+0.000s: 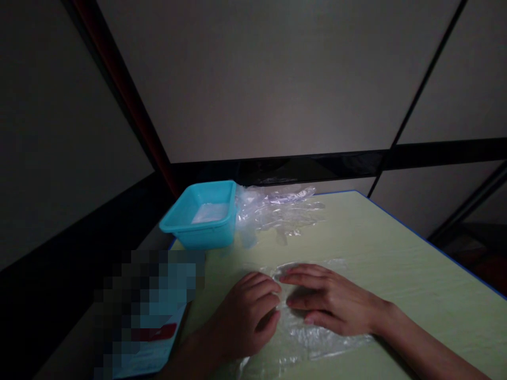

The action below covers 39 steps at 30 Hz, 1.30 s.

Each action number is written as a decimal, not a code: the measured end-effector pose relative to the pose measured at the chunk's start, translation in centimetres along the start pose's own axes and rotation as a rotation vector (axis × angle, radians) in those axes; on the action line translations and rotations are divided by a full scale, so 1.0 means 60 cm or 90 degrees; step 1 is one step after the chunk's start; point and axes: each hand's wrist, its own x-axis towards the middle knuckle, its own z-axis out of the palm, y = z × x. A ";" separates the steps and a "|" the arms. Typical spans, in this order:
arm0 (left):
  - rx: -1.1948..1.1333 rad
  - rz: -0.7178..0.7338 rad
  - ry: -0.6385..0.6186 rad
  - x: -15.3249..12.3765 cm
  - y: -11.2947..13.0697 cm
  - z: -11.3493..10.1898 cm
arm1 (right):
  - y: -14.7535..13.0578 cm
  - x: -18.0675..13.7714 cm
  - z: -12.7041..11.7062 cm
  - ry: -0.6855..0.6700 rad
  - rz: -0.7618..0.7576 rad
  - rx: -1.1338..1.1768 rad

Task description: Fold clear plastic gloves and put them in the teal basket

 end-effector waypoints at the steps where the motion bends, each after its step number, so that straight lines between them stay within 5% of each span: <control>1: -0.004 0.001 -0.004 0.000 0.001 0.000 | 0.000 0.000 0.000 -0.004 0.001 0.000; 28: 0.041 -0.072 -0.012 0.003 0.000 0.006 | 0.034 -0.017 -0.012 -0.004 0.185 0.003; 39: 0.163 -0.084 0.103 0.003 -0.008 -0.002 | 0.033 -0.026 -0.022 0.070 0.141 -0.016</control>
